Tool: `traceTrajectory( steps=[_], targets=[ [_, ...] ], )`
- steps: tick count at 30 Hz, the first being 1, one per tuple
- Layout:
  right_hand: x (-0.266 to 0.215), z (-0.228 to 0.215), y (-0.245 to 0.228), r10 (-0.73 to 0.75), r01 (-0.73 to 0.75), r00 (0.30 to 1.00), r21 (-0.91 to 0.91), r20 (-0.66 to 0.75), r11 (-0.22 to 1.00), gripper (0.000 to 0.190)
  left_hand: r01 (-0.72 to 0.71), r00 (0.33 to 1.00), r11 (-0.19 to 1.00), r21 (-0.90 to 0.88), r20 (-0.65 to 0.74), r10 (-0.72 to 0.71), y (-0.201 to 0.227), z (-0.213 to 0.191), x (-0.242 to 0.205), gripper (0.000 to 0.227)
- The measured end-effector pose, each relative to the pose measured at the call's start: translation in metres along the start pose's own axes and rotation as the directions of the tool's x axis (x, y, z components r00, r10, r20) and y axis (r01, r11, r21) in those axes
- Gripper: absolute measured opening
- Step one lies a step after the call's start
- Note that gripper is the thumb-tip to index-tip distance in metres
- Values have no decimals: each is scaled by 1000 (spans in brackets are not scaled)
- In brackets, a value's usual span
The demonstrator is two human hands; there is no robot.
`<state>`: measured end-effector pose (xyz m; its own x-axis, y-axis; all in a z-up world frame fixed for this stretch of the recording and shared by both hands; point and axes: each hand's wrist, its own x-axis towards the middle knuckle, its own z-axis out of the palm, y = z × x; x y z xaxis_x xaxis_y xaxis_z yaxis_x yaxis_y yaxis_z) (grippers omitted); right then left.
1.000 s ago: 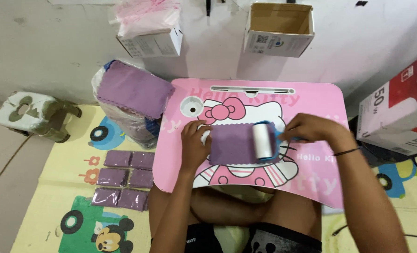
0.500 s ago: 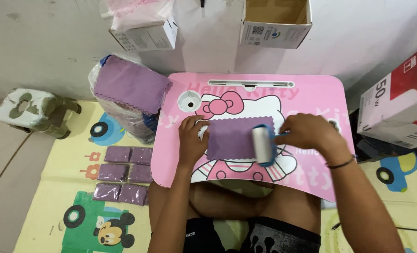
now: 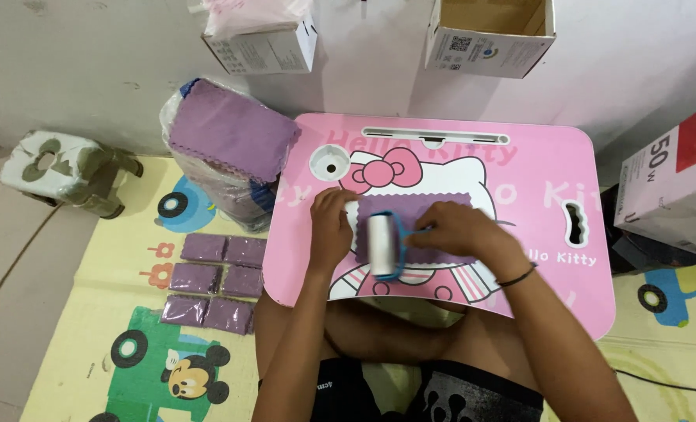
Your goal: Using a lint roller to remove lint and debris from small pieces of purple fabric.
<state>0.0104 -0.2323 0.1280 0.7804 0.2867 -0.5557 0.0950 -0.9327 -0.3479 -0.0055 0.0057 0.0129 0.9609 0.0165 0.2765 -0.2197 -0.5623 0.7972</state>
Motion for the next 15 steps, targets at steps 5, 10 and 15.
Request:
traceTrajectory(
  steps=[5, 10, 15],
  targets=[
    [14, 30, -11, -61, 58, 998, 204, 8, 977, 41, 71, 996, 986, -149, -43, -78, -10, -5, -2, 39],
    [23, 34, 37, -94, 84, 996, 349, 12, 933, 32, 7, 1000, 998, -61, -25, -9, -3, -2, -1, 22],
    [-20, 2, 92, -14, 0, 999, 439, 30, 899, 27, -34, 999, 997, 76, 34, 31, -8, 5, 2, 15]
  ],
)
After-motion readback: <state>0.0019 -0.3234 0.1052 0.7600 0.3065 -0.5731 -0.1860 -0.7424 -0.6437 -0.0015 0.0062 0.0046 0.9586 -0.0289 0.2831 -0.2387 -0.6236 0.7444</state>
